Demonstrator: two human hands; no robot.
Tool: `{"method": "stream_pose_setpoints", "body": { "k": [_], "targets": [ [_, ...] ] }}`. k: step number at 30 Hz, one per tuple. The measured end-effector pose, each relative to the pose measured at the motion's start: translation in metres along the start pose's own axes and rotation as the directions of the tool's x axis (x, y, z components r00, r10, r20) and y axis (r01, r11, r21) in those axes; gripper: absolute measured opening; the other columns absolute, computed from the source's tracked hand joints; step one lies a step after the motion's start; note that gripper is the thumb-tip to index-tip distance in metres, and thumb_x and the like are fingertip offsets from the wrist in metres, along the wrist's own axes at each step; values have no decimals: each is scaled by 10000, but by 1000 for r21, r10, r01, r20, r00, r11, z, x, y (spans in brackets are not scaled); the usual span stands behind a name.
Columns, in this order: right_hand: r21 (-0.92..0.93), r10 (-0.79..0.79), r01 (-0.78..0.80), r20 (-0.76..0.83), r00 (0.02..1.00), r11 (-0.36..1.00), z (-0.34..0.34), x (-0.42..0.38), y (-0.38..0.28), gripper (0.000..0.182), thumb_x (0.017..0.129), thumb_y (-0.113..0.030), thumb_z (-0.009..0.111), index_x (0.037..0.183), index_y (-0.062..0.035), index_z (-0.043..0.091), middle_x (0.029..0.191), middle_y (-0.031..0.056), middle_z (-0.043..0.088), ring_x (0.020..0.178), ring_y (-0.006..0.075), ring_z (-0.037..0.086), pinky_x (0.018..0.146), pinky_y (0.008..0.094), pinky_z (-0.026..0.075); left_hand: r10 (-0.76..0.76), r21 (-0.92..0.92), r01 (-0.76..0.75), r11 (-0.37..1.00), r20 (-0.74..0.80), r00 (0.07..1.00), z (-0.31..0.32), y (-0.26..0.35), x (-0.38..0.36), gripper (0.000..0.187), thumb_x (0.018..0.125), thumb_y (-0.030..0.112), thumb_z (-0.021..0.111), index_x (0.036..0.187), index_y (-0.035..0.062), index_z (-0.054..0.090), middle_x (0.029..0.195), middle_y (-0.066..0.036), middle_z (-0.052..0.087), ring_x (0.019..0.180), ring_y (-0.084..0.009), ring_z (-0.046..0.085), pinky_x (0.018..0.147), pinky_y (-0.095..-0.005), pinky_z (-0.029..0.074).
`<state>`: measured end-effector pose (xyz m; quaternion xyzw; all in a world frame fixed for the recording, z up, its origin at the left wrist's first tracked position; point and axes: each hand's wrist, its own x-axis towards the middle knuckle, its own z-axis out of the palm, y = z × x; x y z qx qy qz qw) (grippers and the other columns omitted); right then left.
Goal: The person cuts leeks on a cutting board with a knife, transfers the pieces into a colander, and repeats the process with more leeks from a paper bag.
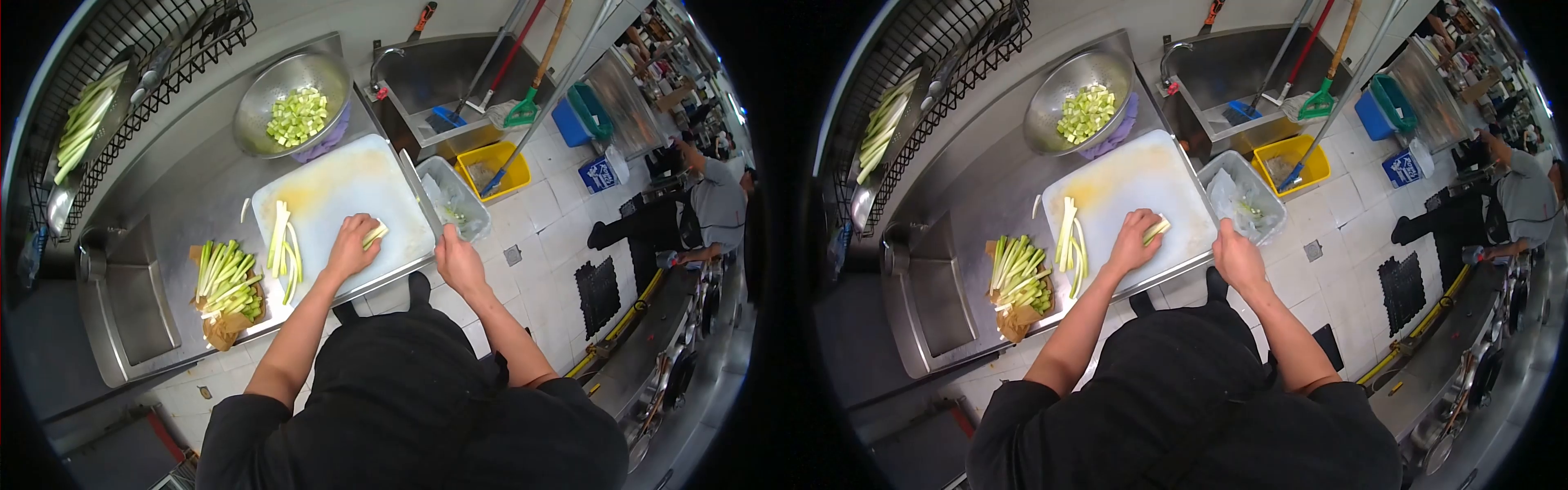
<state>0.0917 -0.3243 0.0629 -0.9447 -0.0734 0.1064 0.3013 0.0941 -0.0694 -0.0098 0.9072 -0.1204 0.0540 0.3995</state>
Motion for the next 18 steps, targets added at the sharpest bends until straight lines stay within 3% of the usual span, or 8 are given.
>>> {"method": "stream_pose_setpoints", "body": {
  "k": [2, 4, 8, 18],
  "targets": [
    [8, -39, 39, -10, 999, 999, 4, 0, 1, 201, 959, -140, 530, 1075, 4, 449, 790, 306, 673, 752, 532, 647, 701, 631, 495, -11, 5, 11, 1000, 2, 1000, -5, 1, 0, 330, 807, 126, 717, 1113, 17, 658, 1179, -146, 610, 1132, -362, 550, 999, -431, 466],
    [-109, -27, 47, 174, 984, 993, 9, 4, 6, 193, 960, -140, 512, 1066, 4, 439, 794, 318, 671, 752, 530, 649, 698, 626, 500, -21, 7, 21, 1000, 3, 1000, -8, 1, -3, 338, 801, 128, 719, 1114, 18, 655, 1178, -146, 601, 1133, -364, 544, 1000, -432, 463],
    [-89, 11, 3, 153, 988, 996, 15, -1, -2, 203, 957, -138, 501, 1078, 13, 438, 804, 324, 673, 766, 524, 655, 704, 622, 507, -7, 13, 6, 1000, 17, 1000, -11, -1, -4, 321, 792, 127, 711, 1089, 24, 652, 1167, -149, 601, 1116, -359, 549, 992, -428, 460],
    [-194, 11, 75, 410, 912, 978, -2, -31, -54, 262, 915, -62, 487, 1160, 28, 466, 834, 285, 694, 823, 471, 691, 733, 582, 534, 68, 4, -68, 998, -40, 997, 1, -8, -7, 268, 786, 106, 691, 1039, 19, 665, 1108, -135, 635, 1060, -345, 579, 949, -416, 485]
  ]
}}
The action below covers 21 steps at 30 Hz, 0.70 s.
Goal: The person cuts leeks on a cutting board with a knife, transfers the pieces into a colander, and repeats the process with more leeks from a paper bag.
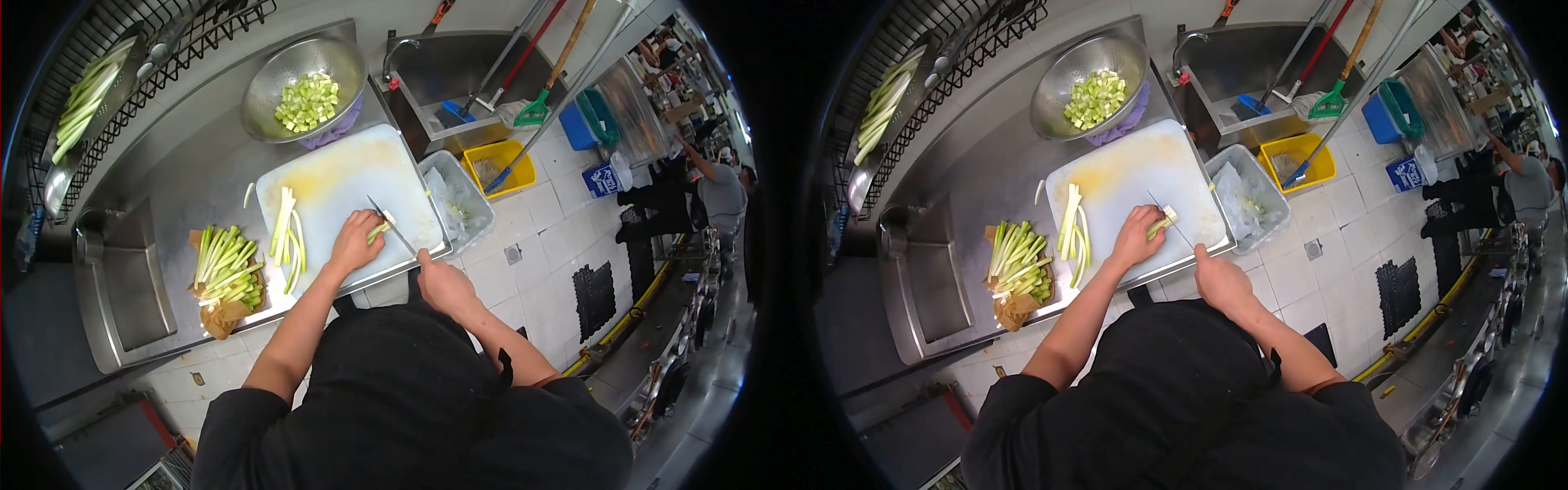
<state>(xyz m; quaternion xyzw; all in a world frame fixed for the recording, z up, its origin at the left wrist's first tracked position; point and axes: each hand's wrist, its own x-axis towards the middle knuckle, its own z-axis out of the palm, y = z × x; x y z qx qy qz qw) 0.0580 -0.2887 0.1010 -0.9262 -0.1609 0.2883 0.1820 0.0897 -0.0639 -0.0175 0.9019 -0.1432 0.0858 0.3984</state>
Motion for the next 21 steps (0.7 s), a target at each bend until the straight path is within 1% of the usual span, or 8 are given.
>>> {"method": "stream_pose_setpoints", "body": {
  "k": [6, 10, 11, 13, 16, 18, 20, 21],
  "targets": [
    [-42, 50, -46, 93, 994, 998, -7, -6, -8, 226, 916, -23, 457, 1139, 18, 465, 875, 288, 696, 856, 473, 691, 748, 579, 532, -34, -26, 35, 999, 7, 999, 2, -2, -2, 265, 792, 86, 697, 1044, 13, 664, 1127, -145, 645, 1078, -356, 584, 951, -429, 491],
    [17, -21, 20, 4, 1000, 1000, 36, 47, 7, 215, 938, -66, 472, 1134, 20, 456, 890, 297, 694, 873, 481, 686, 762, 585, 527, -24, -50, 24, 998, 1, 1000, 0, -3, -3, 272, 795, 83, 703, 1054, 12, 663, 1125, -148, 648, 1082, -362, 585, 951, -436, 493],
    [42, -43, 45, -42, 998, 998, 40, 61, 7, 216, 944, -82, 479, 1133, 21, 453, 893, 298, 693, 877, 483, 683, 766, 586, 525, -33, -41, 34, 999, 23, 999, 0, -4, -3, 274, 798, 85, 706, 1058, 13, 662, 1131, -145, 647, 1088, -360, 585, 953, -436, 493],
    [31, -57, 58, -53, 997, 998, 28, 77, -1, 213, 949, -92, 481, 1128, 20, 451, 885, 296, 691, 871, 487, 680, 764, 588, 522, -41, -21, 42, 999, 36, 999, -1, -5, -3, 275, 801, 87, 709, 1062, 15, 662, 1137, -143, 647, 1094, -359, 586, 955, -437, 493],
    [58, -73, 79, -101, 992, 995, 13, 74, -10, 209, 954, -98, 479, 1127, 16, 449, 863, 289, 689, 843, 494, 676, 751, 592, 519, -56, -31, 57, 998, 33, 998, -6, -3, -1, 293, 801, 98, 724, 1075, 18, 656, 1149, -141, 644, 1108, -358, 586, 962, -433, 492],
    [81, -73, 83, -124, 990, 993, 6, 62, -7, 207, 955, -94, 474, 1131, 13, 449, 850, 285, 689, 820, 496, 674, 740, 593, 519, -93, -57, 91, 994, -18, 996, -7, 1, -4, 320, 797, 109, 740, 1092, 22, 652, 1162, -142, 641, 1115, -359, 585, 969, -435, 490],
    [85, -49, 70, -234, 971, 994, 1, 54, -1, 217, 953, -94, 475, 1139, 12, 442, 840, 283, 690, 789, 503, 671, 718, 599, 518, -113, -45, 113, 993, -12, 993, -14, 1, -5, 358, 782, 126, 760, 1106, 24, 647, 1164, -146, 638, 1122, -358, 580, 979, -435, 483],
    [78, -18, 39, -252, 968, 996, 8, 58, 9, 220, 948, -101, 486, 1126, 16, 431, 834, 294, 687, 778, 507, 671, 705, 605, 516, -106, -15, 106, 994, -10, 994, -17, 2, -5, 357, 782, 125, 755, 1106, 23, 646, 1161, -147, 637, 1120, -356, 577, 982, -434, 479]
  ]
}}
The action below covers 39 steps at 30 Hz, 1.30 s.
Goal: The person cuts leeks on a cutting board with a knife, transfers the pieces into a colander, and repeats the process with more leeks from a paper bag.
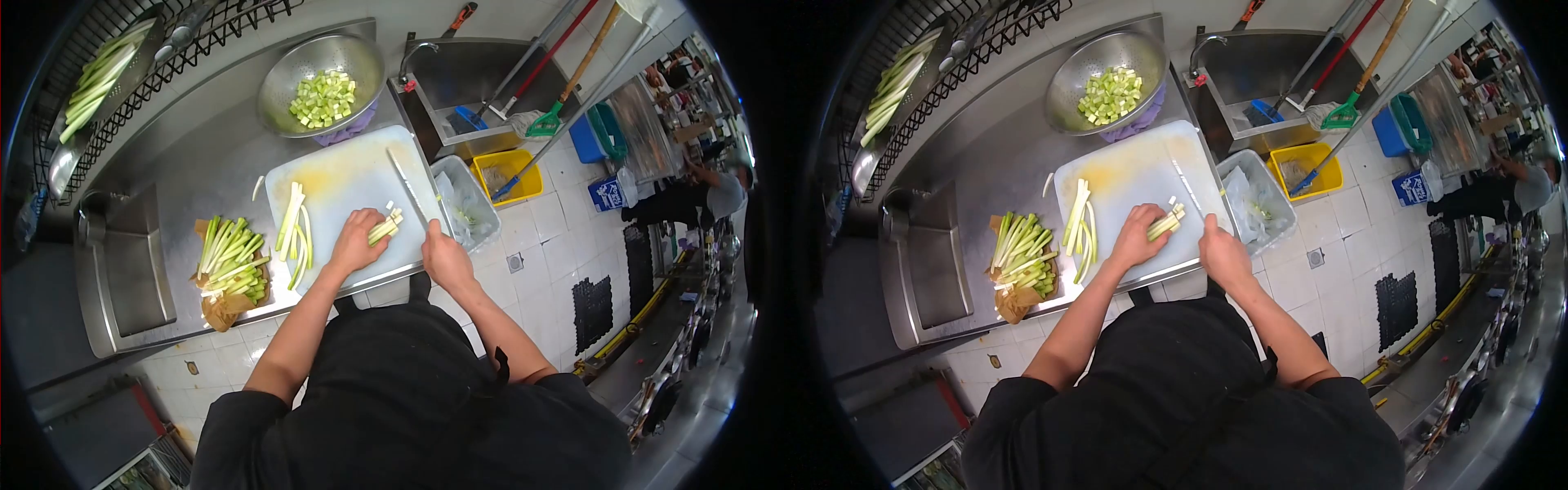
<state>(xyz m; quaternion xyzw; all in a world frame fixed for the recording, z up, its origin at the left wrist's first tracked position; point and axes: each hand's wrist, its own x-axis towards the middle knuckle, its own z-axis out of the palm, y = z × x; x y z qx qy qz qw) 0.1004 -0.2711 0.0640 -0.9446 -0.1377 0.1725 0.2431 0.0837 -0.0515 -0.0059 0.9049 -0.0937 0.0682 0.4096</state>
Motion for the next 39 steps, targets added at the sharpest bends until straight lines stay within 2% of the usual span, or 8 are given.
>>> {"method": "stream_pose_setpoints", "body": {
  "k": [7, 14, 18, 23, 27, 32, 37, 39],
  "targets": [
    [-23, 45, -43, 82, 996, 999, -6, -13, 8, 220, 946, -108, 494, 1111, 24, 432, 811, 311, 677, 778, 503, 675, 697, 612, 519, 40, 9, -41, 999, 33, 999, 0, -1, -10, 325, 767, 89, 706, 1079, 19, 647, 1137, -148, 634, 1102, -357, 570, 984, -426, 475],
    [-135, 94, -44, 385, 918, 990, -26, -55, -31, 263, 913, -43, 483, 1164, 31, 458, 901, 298, 694, 873, 467, 690, 757, 581, 533, 30, -5, -30, 1000, 4, 1000, 8, -6, -12, 296, 753, 75, 704, 1038, 14, 647, 1119, -142, 641, 1080, -348, 585, 945, -422, 501],
    [-140, 98, -46, 393, 914, 989, -16, -54, -29, 268, 906, -24, 474, 1167, 35, 459, 918, 304, 693, 893, 467, 690, 765, 579, 535, 33, -20, -33, 999, -20, 999, 10, -9, -13, 285, 757, 68, 704, 1031, 13, 649, 1105, -144, 650, 1071, -350, 595, 941, -430, 507],
    [-43, -35, 46, 230, 972, 998, 37, -5, -17, 255, 910, -39, 493, 1148, 44, 455, 893, 307, 691, 861, 483, 685, 754, 584, 529, 25, -6, -25, 1000, -3, 1000, 7, -8, -10, 299, 758, 70, 715, 1044, 8, 652, 1111, -145, 655, 1083, -357, 597, 951, -439, 505],
    [-30, -60, 67, 210, 976, 997, 22, 0, -18, 226, 918, -54, 497, 1122, 34, 451, 875, 308, 688, 848, 486, 681, 753, 587, 525, 32, -8, -32, 999, 4, 999, 4, -7, -13, 343, 770, 84, 731, 1091, 7, 637, 1147, -150, 640, 1116, -360, 579, 975, -437, 489],
    [-39, 26, -26, -1, 1000, 999, 7, -16, 4, 231, 924, -75, 504, 1122, 26, 445, 807, 299, 688, 772, 497, 680, 700, 605, 527, -19, -4, 18, 1000, -47, 999, -5, -2, -22, 368, 777, 114, 747, 1106, 8, 620, 1159, -157, 615, 1131, -360, 553, 994, -431, 465],
    [-140, 40, -33, 46, 998, 990, -1, -15, 12, 241, 927, -88, 506, 1129, 30, 450, 797, 287, 694, 749, 499, 680, 694, 604, 535, -3, 40, 3, 999, -17, 1000, -6, -5, -30, 332, 764, 88, 703, 1073, -1, 622, 1145, -160, 613, 1108, -363, 553, 983, -432, 466],
    [-94, 3, 13, 168, 986, 996, -6, -25, -4, 247, 920, -69, 495, 1140, 39, 464, 823, 300, 694, 787, 499, 685, 719, 594, 542, -5, 31, 6, 1000, -30, 1000, -3, -7, -30, 319, 760, 78, 689, 1061, -3, 625, 1136, -161, 618, 1098, -365, 559, 977, -431, 471]
  ]
}}
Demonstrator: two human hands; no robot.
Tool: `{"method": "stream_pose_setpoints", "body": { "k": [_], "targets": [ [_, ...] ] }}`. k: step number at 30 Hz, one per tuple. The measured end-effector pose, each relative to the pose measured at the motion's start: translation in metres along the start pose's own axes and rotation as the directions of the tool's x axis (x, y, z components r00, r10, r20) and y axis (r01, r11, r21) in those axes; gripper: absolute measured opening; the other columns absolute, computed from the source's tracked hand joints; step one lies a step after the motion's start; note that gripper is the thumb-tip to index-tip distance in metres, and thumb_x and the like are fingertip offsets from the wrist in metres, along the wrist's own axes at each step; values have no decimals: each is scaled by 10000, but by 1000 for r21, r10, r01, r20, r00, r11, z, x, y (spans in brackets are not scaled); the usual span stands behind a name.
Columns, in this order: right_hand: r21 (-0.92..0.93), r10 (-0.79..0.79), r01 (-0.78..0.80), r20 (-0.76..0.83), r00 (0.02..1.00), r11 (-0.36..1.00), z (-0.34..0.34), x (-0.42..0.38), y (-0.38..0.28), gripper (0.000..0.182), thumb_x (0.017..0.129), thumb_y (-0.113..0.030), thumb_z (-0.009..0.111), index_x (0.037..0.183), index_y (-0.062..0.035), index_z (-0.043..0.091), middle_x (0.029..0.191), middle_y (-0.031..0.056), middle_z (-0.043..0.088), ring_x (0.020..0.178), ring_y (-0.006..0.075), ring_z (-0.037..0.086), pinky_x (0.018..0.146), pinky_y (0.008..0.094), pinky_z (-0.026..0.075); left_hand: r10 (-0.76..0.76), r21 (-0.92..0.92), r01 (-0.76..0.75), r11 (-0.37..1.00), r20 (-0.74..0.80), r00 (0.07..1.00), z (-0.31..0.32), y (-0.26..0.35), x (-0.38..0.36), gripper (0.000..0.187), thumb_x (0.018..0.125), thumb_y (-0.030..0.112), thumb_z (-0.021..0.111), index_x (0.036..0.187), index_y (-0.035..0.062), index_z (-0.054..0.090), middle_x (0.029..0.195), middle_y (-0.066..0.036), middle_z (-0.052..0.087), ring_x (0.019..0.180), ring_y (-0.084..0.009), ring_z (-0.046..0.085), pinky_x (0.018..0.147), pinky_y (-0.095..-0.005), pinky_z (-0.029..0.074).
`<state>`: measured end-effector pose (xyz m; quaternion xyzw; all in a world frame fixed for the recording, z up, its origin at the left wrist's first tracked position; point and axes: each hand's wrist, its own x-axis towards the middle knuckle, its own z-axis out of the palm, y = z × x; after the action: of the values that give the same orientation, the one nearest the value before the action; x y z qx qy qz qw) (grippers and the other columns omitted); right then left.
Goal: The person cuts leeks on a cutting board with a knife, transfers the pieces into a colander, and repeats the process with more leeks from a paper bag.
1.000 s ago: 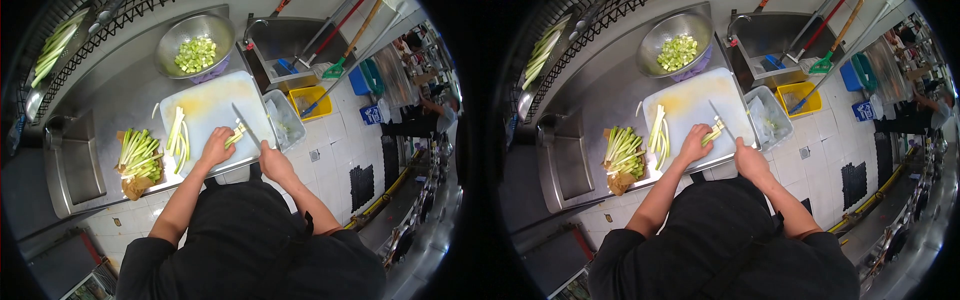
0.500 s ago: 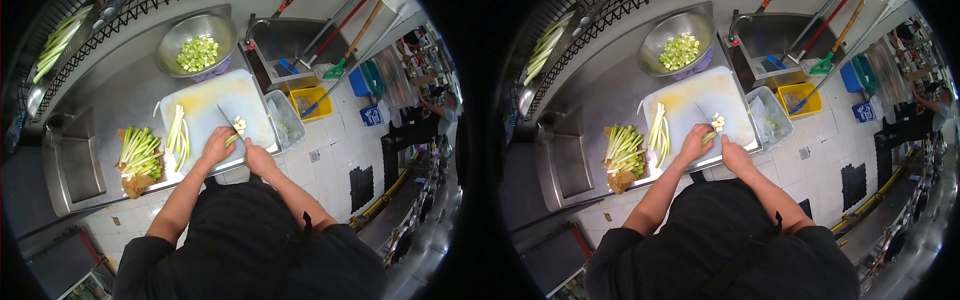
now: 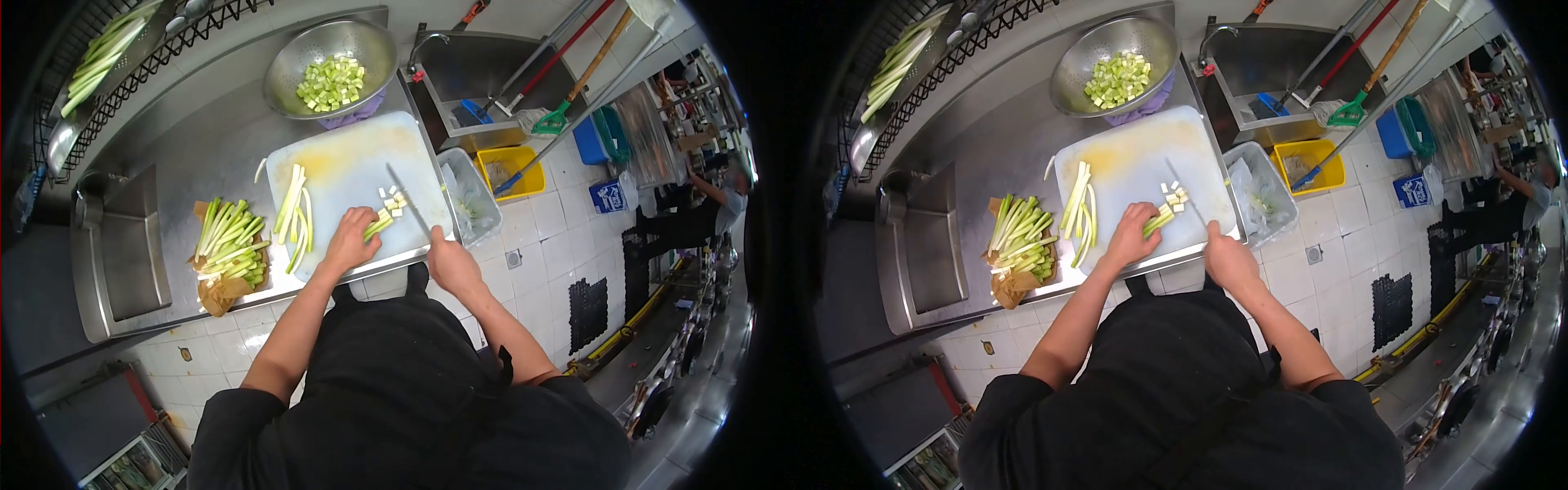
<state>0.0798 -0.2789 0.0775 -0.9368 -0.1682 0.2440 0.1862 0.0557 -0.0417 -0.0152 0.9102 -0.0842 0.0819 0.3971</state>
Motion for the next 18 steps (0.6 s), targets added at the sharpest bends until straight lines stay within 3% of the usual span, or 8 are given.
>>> {"method": "stream_pose_setpoints", "body": {
  "k": [4, 6, 10, 14, 18],
  "targets": [
    [-32, -49, 54, 134, 990, 998, -7, -26, -27, 254, 915, -47, 490, 1149, 48, 472, 872, 309, 694, 836, 488, 688, 749, 582, 543, 6, -19, -7, 1000, -22, 1000, 3, -1, 1, 298, 751, 68, 680, 1036, -6, 633, 1106, -164, 633, 1075, -366, 573, 959, -432, 483],
    [-62, 10, 6, 252, 968, 998, -11, -36, -34, 250, 911, -27, 484, 1149, 46, 468, 903, 308, 694, 868, 482, 687, 763, 578, 538, 6, -34, -7, 999, -37, 999, 3, -1, -1, 298, 748, 64, 683, 1033, -6, 633, 1097, -163, 636, 1069, -365, 577, 952, -435, 488],
    [-42, -18, 29, 235, 972, 999, -2, -32, -33, 238, 909, -16, 481, 1140, 40, 465, 889, 310, 690, 868, 484, 686, 767, 581, 535, 13, -46, -15, 999, -54, 998, 7, -4, -1, 301, 742, 53, 690, 1033, -3, 634, 1078, -158, 643, 1050, -361, 588, 933, -439, 501],
    [12, -89, 88, 109, 990, 996, 45, 13, -22, 212, 912, -26, 476, 1113, 37, 455, 864, 317, 682, 867, 492, 680, 768, 593, 522, 1, -41, -3, 999, -47, 999, 5, -6, 0, 300, 745, 52, 699, 1034, 0, 637, 1070, -155, 647, 1038, -360, 595, 927, -435, 507],
    [69, -135, 129, 85, 987, 989, 31, 31, -21, 225, 926, -54, 478, 1127, 42, 449, 850, 315, 679, 846, 499, 674, 756, 601, 512, -5, -63, 2, 998, -47, 999, 1, -4, -3, 347, 751, 73, 729, 1077, 11, 626, 1105, -157, 630, 1073, -368, 575, 953, -438, 490]
  ]
}}
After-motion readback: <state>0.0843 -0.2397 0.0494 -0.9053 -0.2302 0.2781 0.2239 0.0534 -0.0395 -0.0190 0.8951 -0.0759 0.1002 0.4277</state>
